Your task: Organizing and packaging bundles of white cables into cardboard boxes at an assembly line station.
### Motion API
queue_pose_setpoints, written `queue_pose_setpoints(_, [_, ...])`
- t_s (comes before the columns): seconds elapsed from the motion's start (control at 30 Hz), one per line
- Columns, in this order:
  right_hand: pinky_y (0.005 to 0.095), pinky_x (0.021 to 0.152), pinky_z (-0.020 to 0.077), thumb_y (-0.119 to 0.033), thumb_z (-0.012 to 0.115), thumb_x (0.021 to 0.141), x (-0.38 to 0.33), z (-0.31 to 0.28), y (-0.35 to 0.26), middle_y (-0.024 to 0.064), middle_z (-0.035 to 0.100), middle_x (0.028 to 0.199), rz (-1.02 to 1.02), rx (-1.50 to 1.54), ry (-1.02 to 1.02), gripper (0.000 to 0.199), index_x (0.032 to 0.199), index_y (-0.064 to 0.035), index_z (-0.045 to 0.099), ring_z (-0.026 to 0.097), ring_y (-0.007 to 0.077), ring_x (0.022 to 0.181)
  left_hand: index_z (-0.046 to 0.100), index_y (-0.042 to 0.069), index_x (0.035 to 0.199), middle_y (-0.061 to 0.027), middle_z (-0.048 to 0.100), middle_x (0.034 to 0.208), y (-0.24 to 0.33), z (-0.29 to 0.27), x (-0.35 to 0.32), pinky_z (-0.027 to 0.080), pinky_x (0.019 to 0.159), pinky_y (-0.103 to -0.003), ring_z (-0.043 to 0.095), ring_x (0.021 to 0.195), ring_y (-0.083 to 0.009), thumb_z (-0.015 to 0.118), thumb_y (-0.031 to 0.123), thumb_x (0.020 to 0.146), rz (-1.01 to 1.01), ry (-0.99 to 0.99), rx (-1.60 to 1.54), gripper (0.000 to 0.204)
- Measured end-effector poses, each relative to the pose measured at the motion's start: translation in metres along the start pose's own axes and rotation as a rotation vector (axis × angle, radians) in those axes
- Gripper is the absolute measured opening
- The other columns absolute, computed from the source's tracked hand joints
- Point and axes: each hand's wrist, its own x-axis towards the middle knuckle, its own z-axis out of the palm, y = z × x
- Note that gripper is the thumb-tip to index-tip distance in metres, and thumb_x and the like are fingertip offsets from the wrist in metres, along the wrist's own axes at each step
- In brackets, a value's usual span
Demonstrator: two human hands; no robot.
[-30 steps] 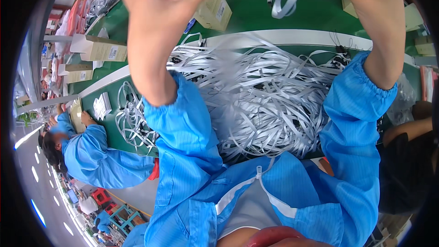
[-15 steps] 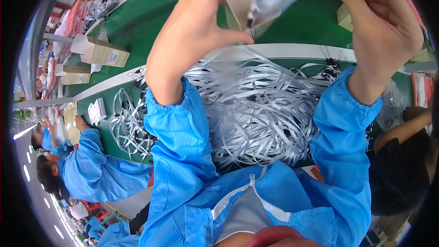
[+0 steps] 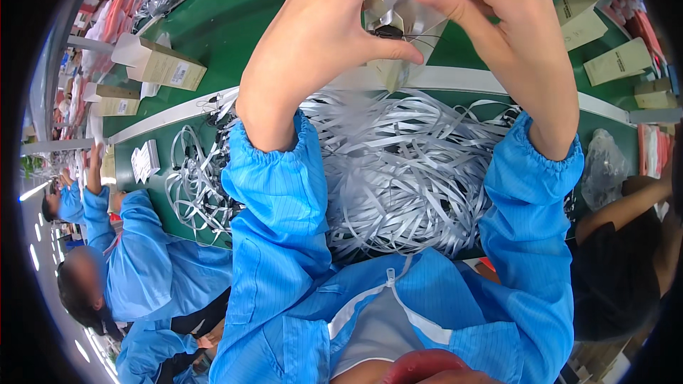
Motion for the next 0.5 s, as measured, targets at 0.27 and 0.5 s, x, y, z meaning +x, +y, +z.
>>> queue_pose_setpoints(0.27, [0.0228,0.069,0.0528,-0.006,0.073,0.095,-0.007,0.03,0.022,0.0039,0.071,0.089,0.03,0.152,-0.051,0.02,0.113,0.0017,0.072,0.064,0.0101,0.075,0.034,-0.006,0.135,-0.0236,0.071,0.108,-0.023,0.014,0.005,0.062,0.077,-0.041,0.074,0.094,-0.0376,0.099,0.026,0.066,0.095,0.06,0.355,0.1])
queue_pose_setpoints(0.5, [0.0289,0.064,0.0545,-0.003,0.076,0.089,0.0,0.023,-0.001,0.0186,0.073,0.083,0.084,0.256,0.456,0.016,0.102,0.0045,0.073,0.072,0.0198,0.069,0.036,-0.006,0.136,-0.0235,0.071,0.108,-0.037,0.014,0.005,0.06,0.073,-0.042,0.074,0.093,-0.0352,0.098,0.026,0.067,0.207,0.124,0.332,0.099])
